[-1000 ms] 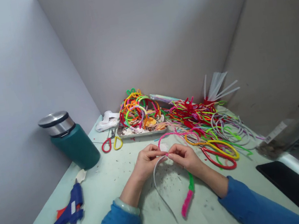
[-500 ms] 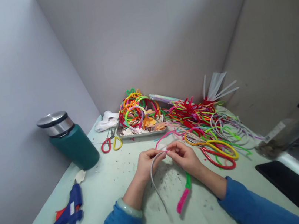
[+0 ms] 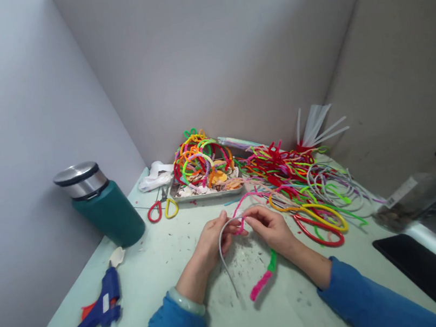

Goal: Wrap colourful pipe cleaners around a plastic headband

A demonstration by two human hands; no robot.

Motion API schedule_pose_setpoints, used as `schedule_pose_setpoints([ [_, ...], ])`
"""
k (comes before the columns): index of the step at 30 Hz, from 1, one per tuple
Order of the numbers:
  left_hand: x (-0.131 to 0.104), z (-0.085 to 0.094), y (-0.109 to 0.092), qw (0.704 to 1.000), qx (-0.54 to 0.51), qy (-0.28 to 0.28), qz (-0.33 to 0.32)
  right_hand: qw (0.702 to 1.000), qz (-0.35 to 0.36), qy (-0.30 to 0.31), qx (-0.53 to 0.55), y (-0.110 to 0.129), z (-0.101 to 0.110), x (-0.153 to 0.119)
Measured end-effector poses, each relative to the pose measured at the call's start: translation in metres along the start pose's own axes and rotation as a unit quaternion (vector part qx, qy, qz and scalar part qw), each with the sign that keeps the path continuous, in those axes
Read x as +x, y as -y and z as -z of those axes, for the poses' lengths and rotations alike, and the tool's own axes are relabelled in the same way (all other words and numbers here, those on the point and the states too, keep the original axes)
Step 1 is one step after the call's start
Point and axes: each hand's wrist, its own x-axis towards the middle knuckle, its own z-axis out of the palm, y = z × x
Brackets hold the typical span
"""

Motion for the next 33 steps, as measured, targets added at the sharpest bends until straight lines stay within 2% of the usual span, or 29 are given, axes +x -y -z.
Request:
schedule_pose_setpoints([
  [3, -0.003, -0.001, -0.005, 1.0, -0.011, 0.017, -0.012, 1.0, 0.004, -0.01, -0.01, -0.003, 0.0, 0.001],
  [6, -0.005, -0.001, -0.006, 0.999, 0.036, 0.018, -0.034, 1.0, 0.003, -0.016, -0.019, -0.005, 0.0, 0.002],
  [10, 0.001, 0.001, 0.002, 0.986, 0.135, -0.034, -0.094, 0.999, -0.004, -0.015, -0.035, -0.006, -0.001, 0.001],
  [13, 0.006, 0.005, 0.008, 0.959, 0.224, -0.07, -0.156, 0.999, -0.004, -0.01, -0.043, -0.007, -0.001, 0.001],
  [18, 0.004, 0.007, 0.006, 0.884, 0.398, -0.131, -0.207, 0.999, -0.009, 0.011, -0.038, -0.007, -0.001, 0.001],
  [23, -0.004, 0.003, 0.001, 0.807, 0.52, -0.114, -0.256, 0.999, -0.016, 0.026, -0.022, -0.009, -0.002, 0.0],
  [29, -0.01, -0.005, -0.004, 0.689, 0.681, -0.109, -0.223, 0.999, -0.028, 0.035, -0.02, -0.009, -0.002, 0.0],
  [33, -0.009, -0.006, -0.003, 0.642, 0.726, -0.115, -0.218, 0.999, -0.026, 0.037, -0.026, -0.011, -0.002, 0.001],
])
